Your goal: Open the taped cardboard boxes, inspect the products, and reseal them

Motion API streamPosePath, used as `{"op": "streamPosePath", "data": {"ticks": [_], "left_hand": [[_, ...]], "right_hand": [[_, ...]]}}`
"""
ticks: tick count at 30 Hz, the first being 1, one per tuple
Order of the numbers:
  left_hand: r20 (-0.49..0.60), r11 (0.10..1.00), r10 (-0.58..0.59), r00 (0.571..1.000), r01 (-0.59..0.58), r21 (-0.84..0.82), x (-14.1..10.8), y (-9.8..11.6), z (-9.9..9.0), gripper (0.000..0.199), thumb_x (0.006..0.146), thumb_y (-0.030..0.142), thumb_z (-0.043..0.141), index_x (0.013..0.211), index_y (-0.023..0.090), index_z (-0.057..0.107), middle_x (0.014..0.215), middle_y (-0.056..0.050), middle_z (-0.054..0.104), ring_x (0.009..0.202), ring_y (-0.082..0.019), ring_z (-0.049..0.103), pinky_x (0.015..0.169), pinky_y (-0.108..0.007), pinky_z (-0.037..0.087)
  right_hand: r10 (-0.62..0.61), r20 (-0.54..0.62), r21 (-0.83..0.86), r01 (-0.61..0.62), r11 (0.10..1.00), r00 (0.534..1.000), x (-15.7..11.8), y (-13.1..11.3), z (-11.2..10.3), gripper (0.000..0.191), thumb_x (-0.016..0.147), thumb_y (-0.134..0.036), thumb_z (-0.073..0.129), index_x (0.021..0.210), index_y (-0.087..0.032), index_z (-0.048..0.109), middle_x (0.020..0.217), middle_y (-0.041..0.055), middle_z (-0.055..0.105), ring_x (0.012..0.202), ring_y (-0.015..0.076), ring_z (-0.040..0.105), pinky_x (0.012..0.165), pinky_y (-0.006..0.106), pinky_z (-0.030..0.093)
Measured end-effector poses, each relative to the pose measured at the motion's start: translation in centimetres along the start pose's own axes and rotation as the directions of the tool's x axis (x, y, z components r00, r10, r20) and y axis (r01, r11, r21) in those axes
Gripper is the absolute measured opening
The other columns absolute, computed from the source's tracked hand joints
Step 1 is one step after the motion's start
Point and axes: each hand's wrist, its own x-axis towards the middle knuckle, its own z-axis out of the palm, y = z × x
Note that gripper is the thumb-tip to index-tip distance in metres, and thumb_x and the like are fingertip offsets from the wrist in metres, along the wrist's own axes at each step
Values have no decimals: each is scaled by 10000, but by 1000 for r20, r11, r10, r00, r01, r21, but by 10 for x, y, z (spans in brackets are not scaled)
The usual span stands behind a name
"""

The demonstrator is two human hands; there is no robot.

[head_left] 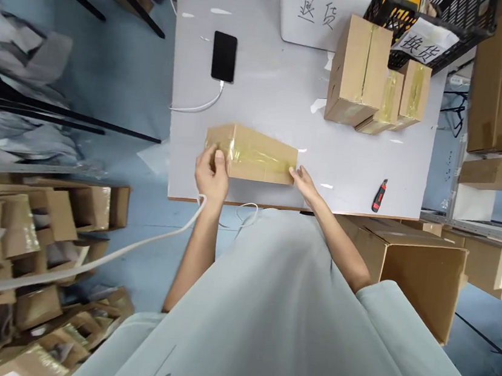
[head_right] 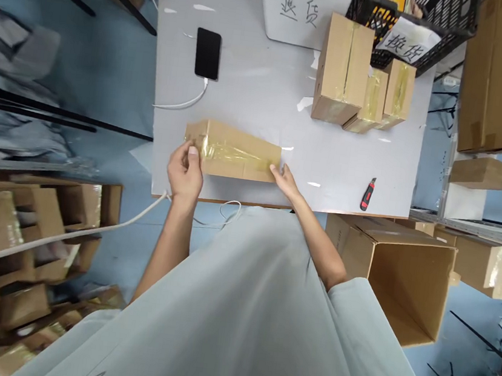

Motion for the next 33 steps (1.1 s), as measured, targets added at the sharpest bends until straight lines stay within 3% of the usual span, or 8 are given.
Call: {"op": "streamPosePath", "data": {"ticks": [7, 14, 17, 20, 23, 26, 28, 33], "left_hand": [[69, 996, -93, 993, 93, 11, -10, 28, 17, 608, 999, 588, 813, 1462, 201, 735, 1457, -128, 782, 1405, -305, 723, 1301, -444, 536], [186, 951, -266, 946, 226, 213, -37, 41, 89, 584, 926, 459, 771, 1392, 117, 690, 1407, -254, 758, 1414, -426, 719, 1296, -596, 523], [79, 945, -111, 991, 81, 318, -36, 60, 129, 784, 920, 446, 797, 1569, 61, 586, 1686, -364, 558, 1691, -481, 467, 1437, -634, 324], [57, 968, 39, 998, -52, 245, -3, 94, 180, 897, 975, 533, 787, 1711, 113, 491, 1835, -307, 428, 1781, -408, 348, 1485, -575, 231], [98, 997, 31, 995, -37, 63, 48, 141, 245, 880, 1012, 671, 760, 1723, 212, 522, 1859, -229, 436, 1778, -352, 374, 1465, -539, 288], [314, 992, -38, 949, 72, -99, 88, 181, 304, 864, 976, 746, 796, 1674, 279, 591, 1795, -209, 538, 1704, -342, 495, 1386, -551, 425], [395, 987, -22, 918, 84, -140, 100, 197, 330, 860, 932, 721, 857, 1621, 260, 625, 1705, -209, 635, 1597, -311, 608, 1341, -513, 485], [366, 991, -27, 930, 74, -113, 100, 202, 358, 749, 917, 555, 875, 1525, 182, 645, 1596, -215, 716, 1456, -249, 715, 1290, -408, 527]], "right_hand": [[-226, 235, 163, 191, 968, 945, 4, 2, -59, 799, 1005, -800, 725, 1586, -252, 715, 1632, 88, 753, 1545, 337, 698, 1319, 520, 576], [-168, 244, 39, 163, 986, 955, 2, 34, -115, 792, 967, -748, 802, 1556, -224, 725, 1553, 142, 790, 1438, 353, 756, 1289, 547, 584], [-82, 136, 26, 80, 997, 987, 23, 44, -146, 928, 920, -768, 844, 1642, -213, 665, 1682, 210, 685, 1472, 395, 738, 1244, 569, 617], [-98, -147, 52, 106, 993, 984, 68, 38, -214, 1257, 868, -890, 812, 1823, -173, 422, 1853, 293, 437, 1488, 426, 721, 1239, 560, 619], [-149, -466, 10, 174, 985, 872, 131, 17, -301, 1487, 849, -973, 763, 1902, -147, 115, 1921, 339, 189, 1585, 451, 626, 1302, 565, 561], [-170, -625, -90, 146, 985, 762, 190, -10, -363, 1603, 804, -891, 890, 1890, -136, -15, 1922, 356, 109, 1804, 506, 231, 1374, 682, 429], [-209, -596, -137, 159, 978, 775, 217, -23, -378, 1638, 766, -804, 975, 1879, -119, -13, 1898, 379, 126, 1811, 523, 163, 1373, 738, 384], [-339, -523, -229, 254, 940, 782, 230, -14, -382, 1436, 798, -634, 1014, 1857, -178, 158, 1803, 367, 286, 1637, 498, 502, 1309, 718, 472]]}}
